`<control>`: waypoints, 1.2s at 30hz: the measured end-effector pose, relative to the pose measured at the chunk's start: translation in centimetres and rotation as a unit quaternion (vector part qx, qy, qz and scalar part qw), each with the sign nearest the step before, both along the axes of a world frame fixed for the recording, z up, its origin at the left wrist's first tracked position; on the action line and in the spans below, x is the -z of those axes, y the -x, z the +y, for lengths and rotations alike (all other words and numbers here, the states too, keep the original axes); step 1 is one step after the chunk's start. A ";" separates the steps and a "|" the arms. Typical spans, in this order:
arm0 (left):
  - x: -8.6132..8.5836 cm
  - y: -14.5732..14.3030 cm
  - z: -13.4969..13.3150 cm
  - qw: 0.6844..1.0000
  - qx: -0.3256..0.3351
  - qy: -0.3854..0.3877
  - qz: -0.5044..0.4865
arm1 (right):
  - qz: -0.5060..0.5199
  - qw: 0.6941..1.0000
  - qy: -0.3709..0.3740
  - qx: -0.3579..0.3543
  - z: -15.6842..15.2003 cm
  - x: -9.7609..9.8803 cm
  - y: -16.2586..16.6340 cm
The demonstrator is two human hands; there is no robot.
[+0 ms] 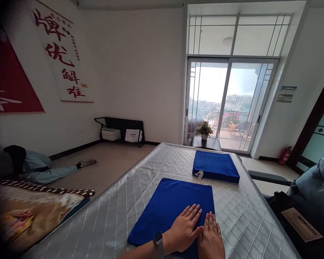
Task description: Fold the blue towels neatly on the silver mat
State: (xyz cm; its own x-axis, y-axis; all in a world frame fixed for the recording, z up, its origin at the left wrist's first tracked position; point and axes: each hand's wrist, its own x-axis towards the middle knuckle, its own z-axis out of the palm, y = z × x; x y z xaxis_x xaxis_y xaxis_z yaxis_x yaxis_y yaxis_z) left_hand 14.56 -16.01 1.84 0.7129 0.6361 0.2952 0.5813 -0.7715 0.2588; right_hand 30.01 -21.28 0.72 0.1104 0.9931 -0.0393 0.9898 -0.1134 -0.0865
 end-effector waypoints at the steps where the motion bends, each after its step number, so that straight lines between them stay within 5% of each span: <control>1: 0.2 0.9 0.2 1.000 -0.013 0.003 0.003 | -0.003 1.000 -0.001 0.002 0.1 0.0 0.0; 10: 1.3 14.0 1.7 0.968 -0.244 0.031 0.049 | 0.024 0.999 -0.030 0.011 -0.1 0.2 0.1; 14: 2.0 17.6 1.5 0.959 -0.281 0.030 0.025 | 0.014 0.999 -0.025 0.015 -0.3 -0.3 0.4; 21: 1.5 17.6 1.3 0.955 -0.291 0.058 0.019 | -0.034 0.999 0.003 0.011 -0.1 -2.0 0.4; 27: 1.5 17.8 1.3 0.960 -0.278 0.038 0.018 | -0.006 0.999 -0.029 -0.018 4.6 -4.1 -0.5; 36: 0.9 17.7 1.9 0.951 -0.303 0.044 0.043 | 0.005 0.999 -0.039 -0.015 8.2 -0.8 -1.9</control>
State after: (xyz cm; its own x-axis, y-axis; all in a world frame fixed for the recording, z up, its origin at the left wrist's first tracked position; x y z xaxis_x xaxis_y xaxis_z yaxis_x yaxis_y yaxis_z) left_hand -3.15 -14.13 0.92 0.2263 0.9574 0.1793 0.9340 -0.2655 0.2390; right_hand 31.94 -13.04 1.55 0.0810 0.9960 0.0374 0.9917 -0.0768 -0.1035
